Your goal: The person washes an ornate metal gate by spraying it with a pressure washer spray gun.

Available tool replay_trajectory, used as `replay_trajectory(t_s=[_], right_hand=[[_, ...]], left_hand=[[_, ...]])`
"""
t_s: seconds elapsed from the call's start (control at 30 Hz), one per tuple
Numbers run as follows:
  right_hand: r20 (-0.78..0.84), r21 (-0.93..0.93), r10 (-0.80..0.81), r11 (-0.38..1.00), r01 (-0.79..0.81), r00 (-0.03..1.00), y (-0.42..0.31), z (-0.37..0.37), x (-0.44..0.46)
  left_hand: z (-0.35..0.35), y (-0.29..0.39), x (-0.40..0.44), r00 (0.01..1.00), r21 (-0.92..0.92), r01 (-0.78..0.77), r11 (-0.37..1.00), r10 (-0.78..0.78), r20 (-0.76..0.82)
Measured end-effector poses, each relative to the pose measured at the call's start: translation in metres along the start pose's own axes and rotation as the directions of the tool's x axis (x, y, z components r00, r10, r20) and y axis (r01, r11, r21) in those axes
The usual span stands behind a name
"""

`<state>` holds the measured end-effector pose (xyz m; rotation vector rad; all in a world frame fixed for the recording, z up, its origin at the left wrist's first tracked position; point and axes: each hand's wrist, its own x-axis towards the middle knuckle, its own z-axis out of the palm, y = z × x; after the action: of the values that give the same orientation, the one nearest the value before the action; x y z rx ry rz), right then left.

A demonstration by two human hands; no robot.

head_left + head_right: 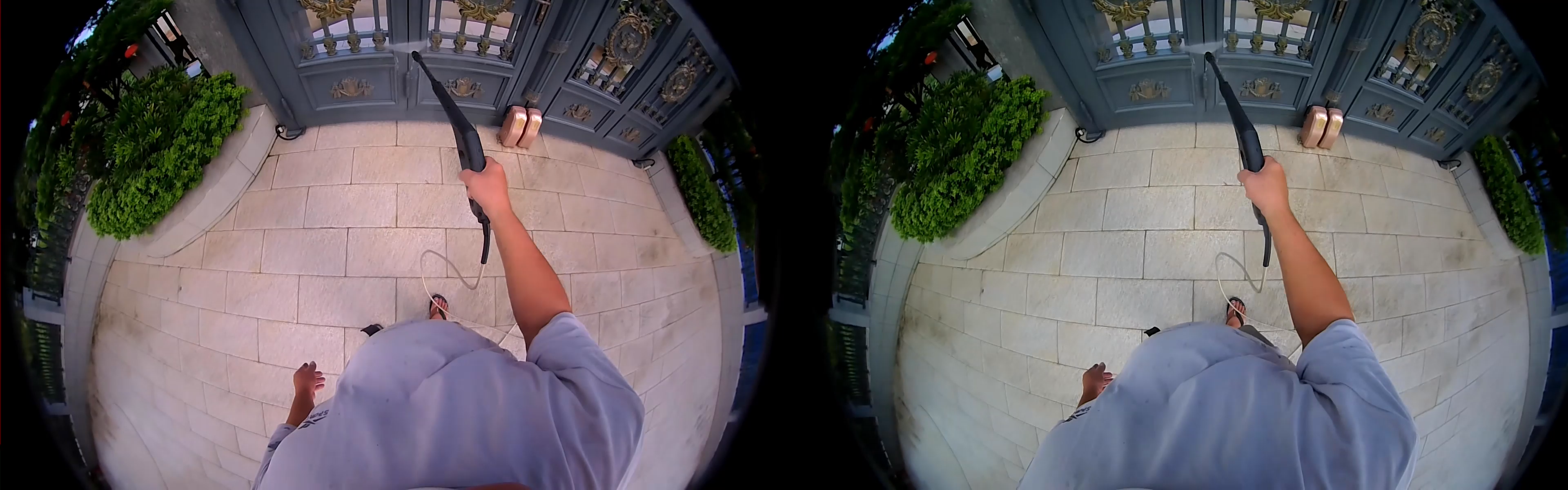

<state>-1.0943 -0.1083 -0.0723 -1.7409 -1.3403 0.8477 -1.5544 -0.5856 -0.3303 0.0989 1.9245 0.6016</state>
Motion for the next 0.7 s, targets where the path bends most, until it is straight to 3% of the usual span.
replay_trajectory(t_s=[0.23, 0.53, 0.63, 0.7], right_hand=[[0.054, -0.118, 0.057, 0.992, -0.05, 0.997, 0.047, 0.017, 0.0], [0.12, -0.18, 0.136, 0.977, -0.113, 0.983, 0.068, 0.027, -0.018], [0.152, -0.155, 0.202, 0.972, -0.178, 0.968, 0.086, 0.035, -0.018], [0.178, -0.137, 0.242, 0.966, -0.219, 0.954, 0.09, 0.034, -0.022]], left_hand=[[0.002, 0.002, -0.008, 0.999, 0.013, 0.007, 1.0, -0.006, -0.051], [0.011, 0.012, -0.01, 1.0, -0.013, -0.022, 1.0, 0.022, -0.005], [0.014, 0.026, -0.022, 0.995, 0.128, -0.101, 0.987, 0.098, 0.023], [0.007, 0.016, -0.008, 0.944, 0.31, -0.331, 0.891, 0.312, 0.11]])
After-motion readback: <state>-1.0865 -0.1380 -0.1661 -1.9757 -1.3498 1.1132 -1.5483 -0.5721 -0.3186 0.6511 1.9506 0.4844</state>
